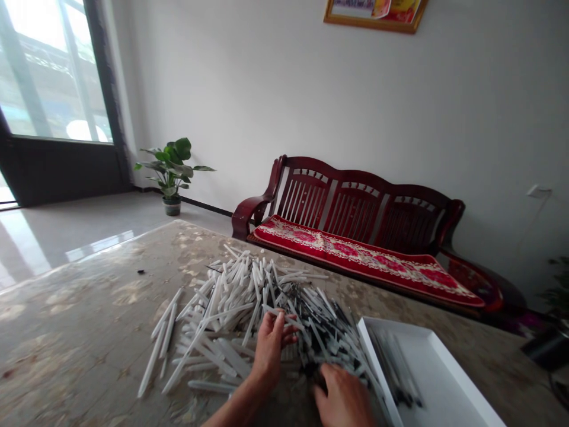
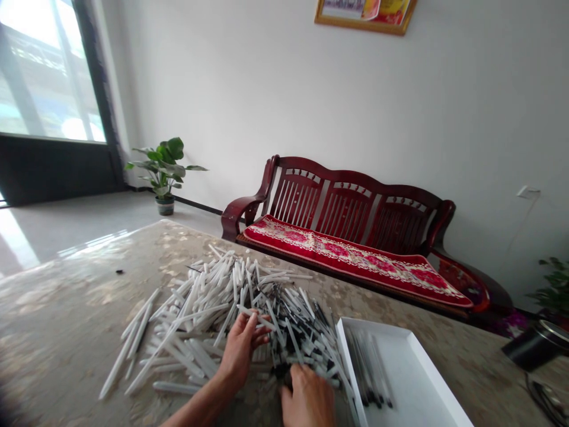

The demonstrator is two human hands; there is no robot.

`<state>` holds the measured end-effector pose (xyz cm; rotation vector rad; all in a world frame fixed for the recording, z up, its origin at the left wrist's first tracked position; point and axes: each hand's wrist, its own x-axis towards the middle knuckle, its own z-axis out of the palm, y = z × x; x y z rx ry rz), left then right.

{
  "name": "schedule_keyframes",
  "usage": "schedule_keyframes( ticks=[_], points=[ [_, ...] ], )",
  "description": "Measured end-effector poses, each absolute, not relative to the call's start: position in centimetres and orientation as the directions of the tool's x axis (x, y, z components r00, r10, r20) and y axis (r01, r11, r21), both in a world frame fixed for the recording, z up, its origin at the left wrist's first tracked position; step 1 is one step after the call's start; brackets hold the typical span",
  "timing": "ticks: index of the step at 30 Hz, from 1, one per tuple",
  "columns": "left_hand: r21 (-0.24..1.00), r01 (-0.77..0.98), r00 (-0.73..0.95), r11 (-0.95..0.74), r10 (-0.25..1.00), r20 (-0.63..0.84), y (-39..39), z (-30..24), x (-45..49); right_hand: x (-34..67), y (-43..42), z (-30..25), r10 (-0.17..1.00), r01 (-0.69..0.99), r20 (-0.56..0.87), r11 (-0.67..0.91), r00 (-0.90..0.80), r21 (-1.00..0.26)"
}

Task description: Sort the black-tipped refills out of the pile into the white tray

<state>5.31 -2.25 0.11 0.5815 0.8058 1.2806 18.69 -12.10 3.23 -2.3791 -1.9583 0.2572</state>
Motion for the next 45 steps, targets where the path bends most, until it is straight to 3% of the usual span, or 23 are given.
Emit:
schedule_keyframes(
  ticks=[3,6,11,15,25,32,38,41,45],
  points=[
    [0.742,-0.644,0.082,0.187,0.981,-0.176,-2.2,0.0,5.2,18.8,-12.0,3.0,0.973,0.974,-0.118,-0.21,0.199,-0.087],
    [0.711,-0.679,0.074,0.183,0.98,-0.182,-2.1,0.0,5.1,19.7,-11.6,2.6,0.976,0.972,-0.04,-0.218,0.216,-0.085],
    [0.673,-0.715,0.042,0.188,0.973,-0.228,-2.0,0.2,5.1,21.6,-11.4,1.6,0.977,0.969,0.184,-0.062,0.108,-0.238],
    [0.655,-0.732,0.028,0.188,0.969,-0.246,-2.0,0.2,5.1,21.7,-11.7,1.4,0.959,0.943,0.28,0.047,0.05,-0.331],
    [0.65,-0.735,0.024,0.193,0.965,-0.26,-2.0,0.2,5.2,20.9,-11.8,2.3,0.972,0.928,0.235,0.059,0.032,-0.369],
    [0.727,-0.667,0.034,0.161,0.982,-0.186,-2.0,0.5,5.2,20.9,-12.0,3.8,0.976,0.946,0.209,0.012,0.06,-0.324],
    [0.768,-0.621,0.074,0.159,0.987,-0.144,-1.8,0.4,5.2,21.9,-11.0,5.7,0.958,0.951,0.288,0.104,-0.017,-0.29],
    [0.753,-0.624,0.14,0.209,0.978,-0.155,-2.1,0.5,5.4,21.7,-9.9,6.0,0.945,0.905,0.326,0.158,-0.023,-0.395],
    [0.694,-0.654,0.23,0.3,0.953,-0.195,-2.6,1.0,5.6,21.3,-8.0,5.9,0.969,0.66,0.24,0.14,0.063,-0.738]
  ],
)
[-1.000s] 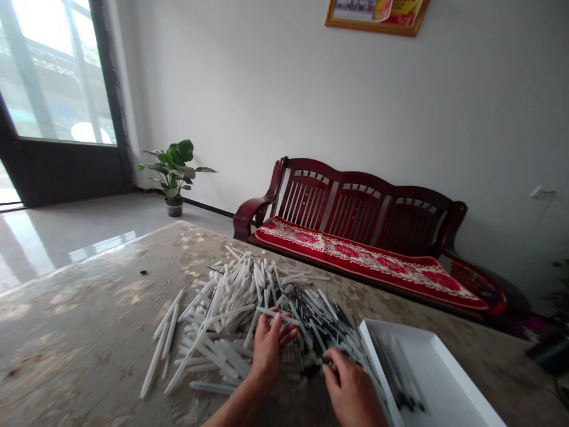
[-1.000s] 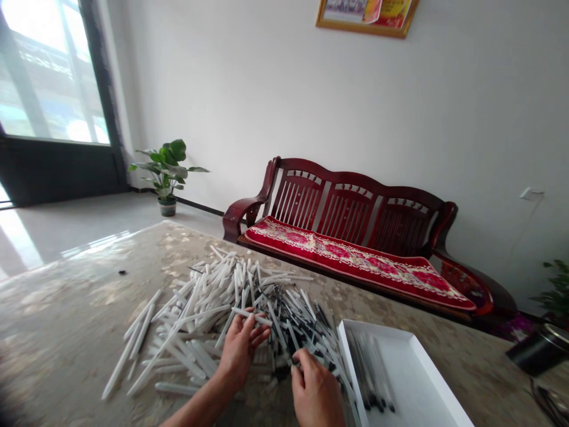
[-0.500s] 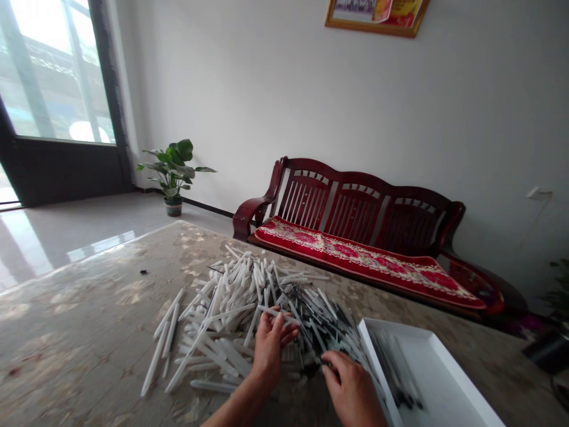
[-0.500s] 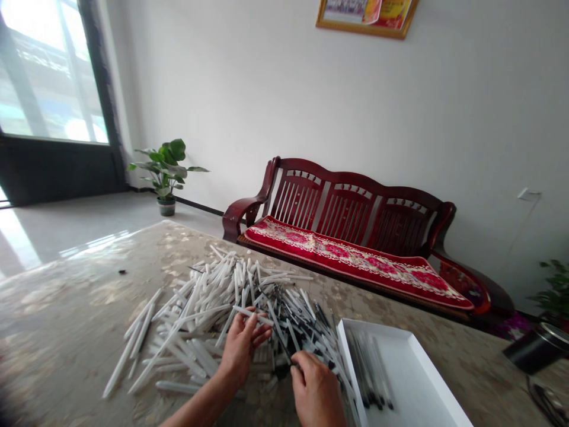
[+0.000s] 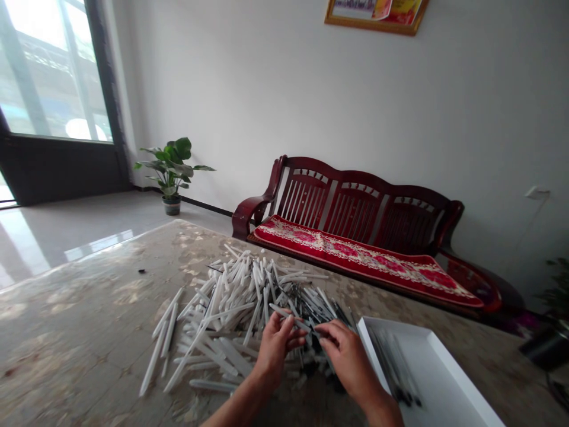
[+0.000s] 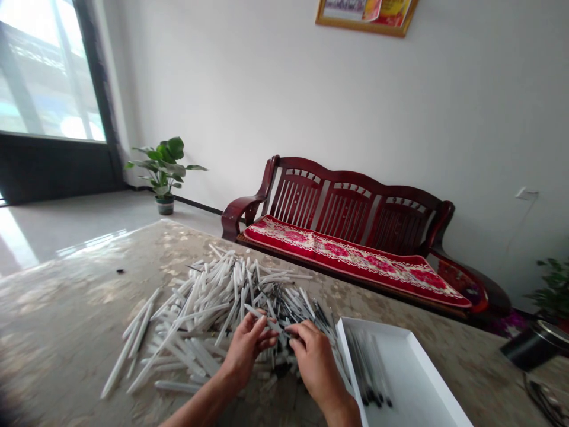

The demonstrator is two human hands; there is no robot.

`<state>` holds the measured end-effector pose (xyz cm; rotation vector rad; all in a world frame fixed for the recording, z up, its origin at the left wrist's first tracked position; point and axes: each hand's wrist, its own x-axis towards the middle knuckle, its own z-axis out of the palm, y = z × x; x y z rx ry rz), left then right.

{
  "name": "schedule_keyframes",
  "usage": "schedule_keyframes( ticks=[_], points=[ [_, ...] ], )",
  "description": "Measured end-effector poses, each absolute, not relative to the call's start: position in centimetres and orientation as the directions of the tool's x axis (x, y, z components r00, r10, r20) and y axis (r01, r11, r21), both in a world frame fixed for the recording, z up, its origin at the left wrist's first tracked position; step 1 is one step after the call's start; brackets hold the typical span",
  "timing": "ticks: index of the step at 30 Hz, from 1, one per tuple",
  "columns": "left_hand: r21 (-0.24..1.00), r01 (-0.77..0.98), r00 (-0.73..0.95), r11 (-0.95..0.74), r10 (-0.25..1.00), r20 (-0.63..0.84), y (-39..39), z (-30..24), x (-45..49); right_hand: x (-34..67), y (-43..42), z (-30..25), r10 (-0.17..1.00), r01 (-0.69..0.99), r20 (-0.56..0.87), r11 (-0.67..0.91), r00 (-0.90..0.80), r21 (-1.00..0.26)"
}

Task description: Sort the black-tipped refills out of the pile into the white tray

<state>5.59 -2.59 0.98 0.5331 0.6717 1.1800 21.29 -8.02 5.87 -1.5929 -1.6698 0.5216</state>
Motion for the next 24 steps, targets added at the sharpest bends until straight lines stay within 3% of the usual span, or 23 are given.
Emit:
schedule_keyframes(
  ticks=[2,5,10,12,14,18,21,24],
  points=[
    [0.664,-0.667,0.284,0.338,0.939,-0.193,-2.8,1.3,5.6,21.2,-7.0,5.6,0.99,0.431,0.103,0.052,0.096,-0.901],
    [0.622,-0.668,0.37,0.407,0.908,-0.197,-2.8,1.5,5.5,21.2,-5.6,4.8,0.994,0.127,-0.036,-0.049,0.1,-0.991],
    [0.564,-0.704,0.368,0.433,0.901,-0.232,-2.5,1.2,5.4,21.0,-5.1,3.3,0.989,-0.007,-0.039,-0.038,0.142,-0.999],
    [0.554,-0.727,0.33,0.405,0.914,-0.235,-2.2,1.1,5.3,21.2,-5.6,3.3,0.984,0.075,0.014,0.001,0.178,-0.997],
    [0.539,-0.755,0.282,0.373,0.927,-0.246,-1.8,1.0,5.2,21.4,-6.3,3.6,0.982,0.303,0.099,0.046,0.163,-0.952],
    [0.528,-0.783,0.213,0.328,0.94,-0.267,-1.3,0.6,5.1,21.5,-8.1,4.6,0.993,0.771,0.111,0.103,-0.042,-0.628],
    [0.538,-0.778,0.21,0.325,0.941,-0.264,-1.2,0.4,5.1,21.0,-9.0,4.8,0.991,0.893,0.045,0.132,-0.124,-0.43],
    [0.551,-0.765,0.22,0.333,0.939,-0.263,-1.3,0.4,5.2,20.5,-9.3,4.4,0.986,0.933,0.017,0.162,-0.166,-0.322]
  ],
)
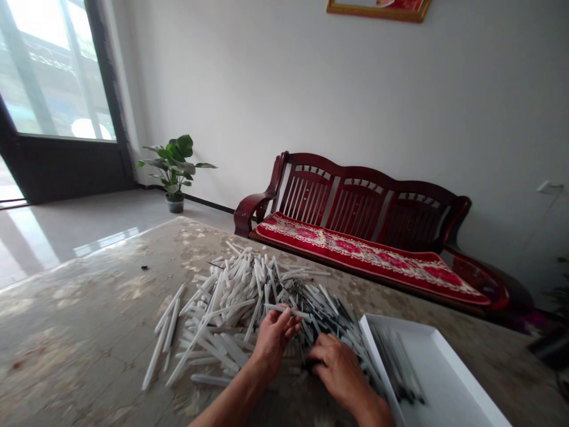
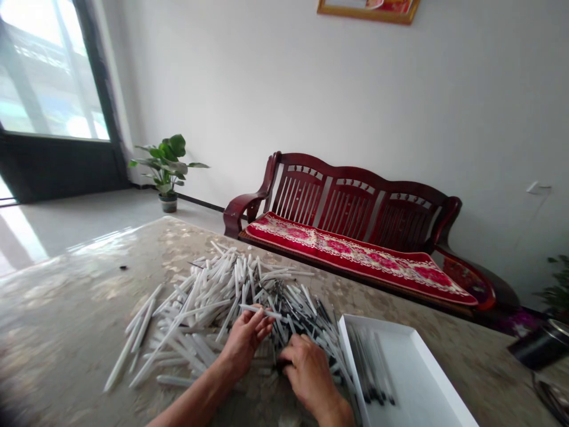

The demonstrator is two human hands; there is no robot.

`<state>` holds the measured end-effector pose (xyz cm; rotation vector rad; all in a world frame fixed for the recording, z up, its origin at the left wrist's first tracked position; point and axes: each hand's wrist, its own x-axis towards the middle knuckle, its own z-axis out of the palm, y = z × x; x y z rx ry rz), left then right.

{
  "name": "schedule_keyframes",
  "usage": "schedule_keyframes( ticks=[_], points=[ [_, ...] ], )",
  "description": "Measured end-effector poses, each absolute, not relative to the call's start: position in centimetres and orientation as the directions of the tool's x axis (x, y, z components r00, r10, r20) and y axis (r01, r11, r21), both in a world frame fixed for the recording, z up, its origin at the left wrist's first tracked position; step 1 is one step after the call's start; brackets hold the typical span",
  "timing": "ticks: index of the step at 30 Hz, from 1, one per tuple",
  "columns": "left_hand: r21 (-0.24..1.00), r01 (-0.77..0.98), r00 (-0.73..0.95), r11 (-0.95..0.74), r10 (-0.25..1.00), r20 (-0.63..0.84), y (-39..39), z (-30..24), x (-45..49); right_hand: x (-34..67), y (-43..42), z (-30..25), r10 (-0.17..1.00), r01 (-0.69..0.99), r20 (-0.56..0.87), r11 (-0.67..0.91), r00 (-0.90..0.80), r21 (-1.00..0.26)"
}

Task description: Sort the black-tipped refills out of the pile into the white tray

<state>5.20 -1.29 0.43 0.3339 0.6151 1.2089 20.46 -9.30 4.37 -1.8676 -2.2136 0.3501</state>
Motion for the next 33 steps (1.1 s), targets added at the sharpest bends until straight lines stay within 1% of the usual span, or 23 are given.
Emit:
schedule_keyframes(
  ticks=[5,11,17,19,21,23,25,27,29,31,33],
  points=[
    [0.564,-0.752,0.218,0.34,0.937,-0.274,-1.5,0.7,5.2,20.4,-9.1,3.7,0.986,0.943,0.017,0.163,-0.166,-0.291],
    [0.584,-0.738,0.217,0.338,0.938,-0.27,-1.5,0.7,5.3,20.6,-9.4,3.6,0.992,0.96,0.028,0.124,-0.121,-0.252],
    [0.607,-0.716,0.229,0.345,0.937,-0.262,-1.7,0.5,5.3,20.7,-9.7,3.5,0.99,0.969,0.047,0.137,-0.13,-0.206],
    [0.612,-0.715,0.227,0.338,0.94,-0.254,-1.7,0.6,5.3,20.8,-9.6,3.5,0.991,0.966,0.052,0.128,-0.119,-0.223],
    [0.614,-0.716,0.231,0.333,0.943,-0.241,-1.8,0.6,5.2,21.0,-9.4,3.5,0.992,0.941,0.066,0.12,-0.105,-0.317],
    [0.612,-0.715,0.241,0.337,0.941,-0.237,-1.9,0.6,5.2,21.3,-9.1,3.6,0.992,0.879,0.112,0.104,-0.058,-0.466],
    [0.608,-0.715,0.25,0.344,0.939,-0.237,-1.9,0.7,5.2,21.5,-8.7,3.5,0.984,0.776,0.174,0.088,0.029,-0.625],
    [0.609,-0.714,0.255,0.346,0.938,-0.234,-2.0,0.7,5.3,21.5,-8.4,3.2,0.971,0.63,0.198,0.07,0.135,-0.774],
    [0.618,-0.705,0.259,0.348,0.937,-0.232,-2.2,0.7,5.4,21.2,-8.2,2.7,0.958,0.44,0.166,0.048,0.234,-0.897],
    [0.631,-0.692,0.261,0.35,0.937,-0.234,-2.3,0.8,5.4,20.6,-8.1,2.3,0.94,0.254,0.126,0.044,0.317,-0.966],
    [0.639,-0.684,0.261,0.353,0.936,-0.238,-2.4,0.8,5.5,20.0,-8.2,2.2,0.917,0.119,0.105,0.064,0.384,-0.991]
  ],
)
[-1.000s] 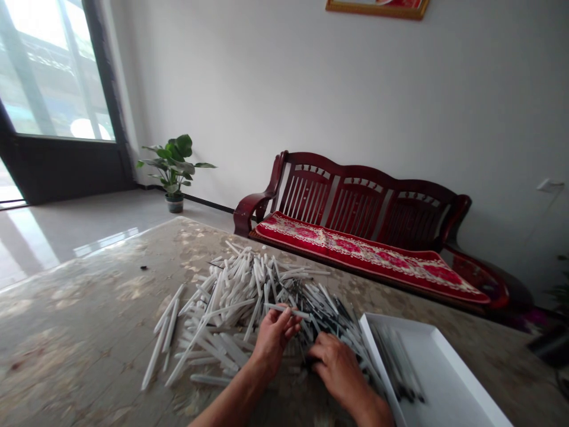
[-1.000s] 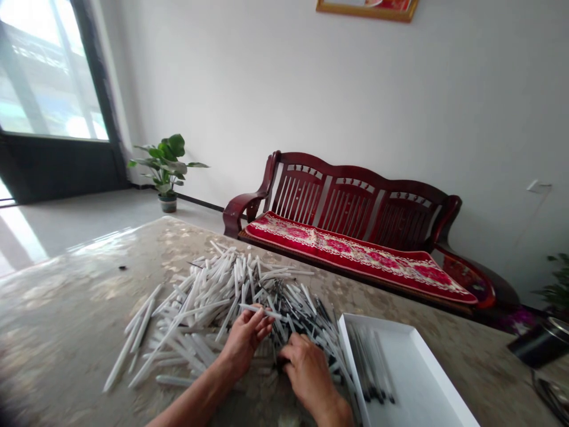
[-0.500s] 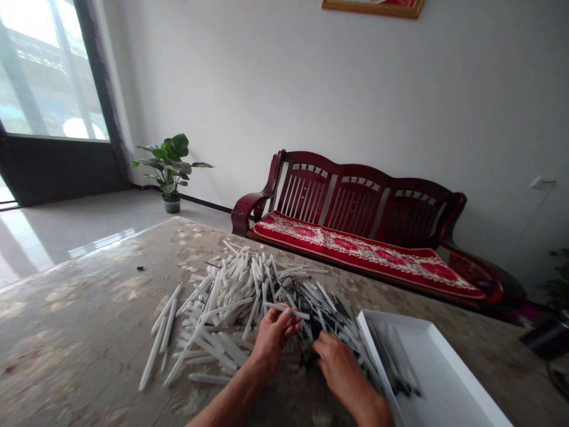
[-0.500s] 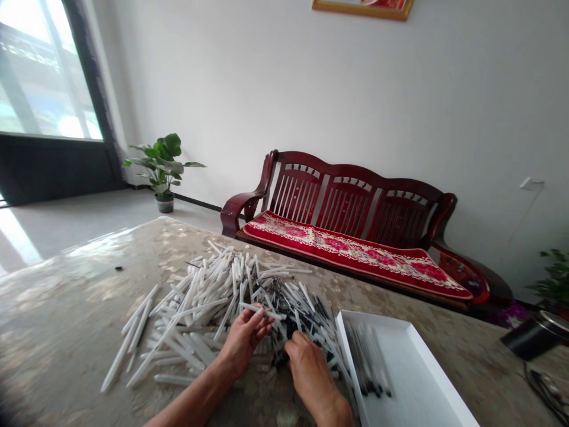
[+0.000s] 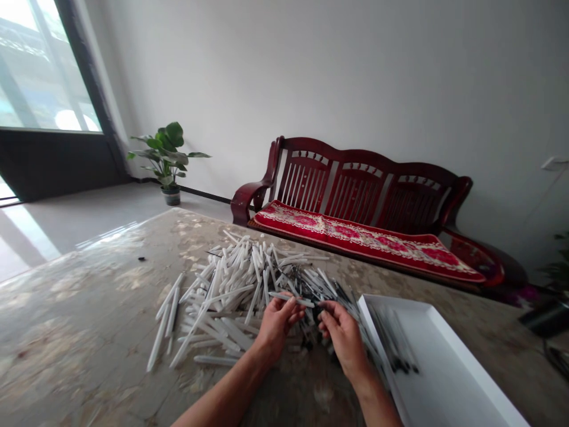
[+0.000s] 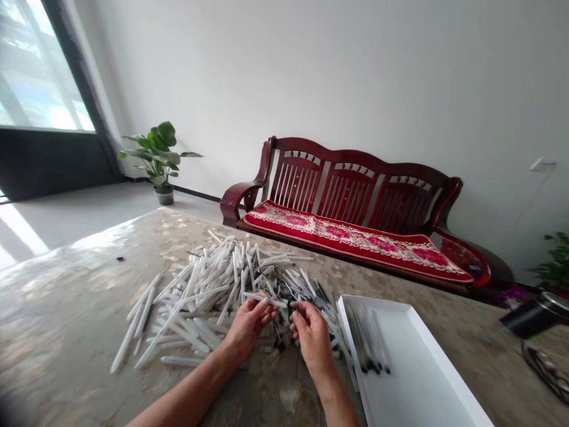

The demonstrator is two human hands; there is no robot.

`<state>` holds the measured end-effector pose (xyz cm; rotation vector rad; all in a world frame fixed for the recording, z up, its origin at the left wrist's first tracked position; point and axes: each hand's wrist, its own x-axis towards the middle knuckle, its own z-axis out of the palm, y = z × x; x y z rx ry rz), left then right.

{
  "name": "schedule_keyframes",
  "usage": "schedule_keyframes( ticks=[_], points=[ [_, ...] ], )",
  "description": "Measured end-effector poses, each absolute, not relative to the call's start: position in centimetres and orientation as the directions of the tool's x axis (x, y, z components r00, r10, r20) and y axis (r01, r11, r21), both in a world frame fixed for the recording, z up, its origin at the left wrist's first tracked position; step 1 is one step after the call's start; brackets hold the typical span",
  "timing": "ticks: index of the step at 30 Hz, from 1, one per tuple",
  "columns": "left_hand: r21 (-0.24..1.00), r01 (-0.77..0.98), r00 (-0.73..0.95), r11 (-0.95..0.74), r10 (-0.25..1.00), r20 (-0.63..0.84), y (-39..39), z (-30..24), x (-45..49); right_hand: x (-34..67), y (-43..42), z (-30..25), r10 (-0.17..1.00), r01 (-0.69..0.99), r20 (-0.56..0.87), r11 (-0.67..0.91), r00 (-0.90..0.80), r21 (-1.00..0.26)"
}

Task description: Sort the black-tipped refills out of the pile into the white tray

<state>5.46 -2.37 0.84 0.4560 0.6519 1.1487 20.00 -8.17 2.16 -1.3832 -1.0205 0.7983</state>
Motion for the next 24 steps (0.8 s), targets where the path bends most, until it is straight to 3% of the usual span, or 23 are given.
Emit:
schedule_keyframes(
  ticks=[4,14,24],
  points=[
    [0.648,-0.673,0.272,0.358,0.934,-0.233,-2.5,1.1,5.5,19.4,-8.2,2.1,0.891,-0.031,0.055,0.078,0.452,-0.997],
    [0.64,-0.667,0.288,0.38,0.925,-0.248,-3.0,1.2,5.6,19.8,-7.9,0.9,0.876,-0.194,-0.055,0.044,0.479,-0.98],
    [0.635,-0.663,0.293,0.397,0.918,-0.268,-3.0,1.4,5.7,19.5,-7.7,0.4,0.851,-0.148,-0.005,0.086,0.525,-0.985]
  ],
)
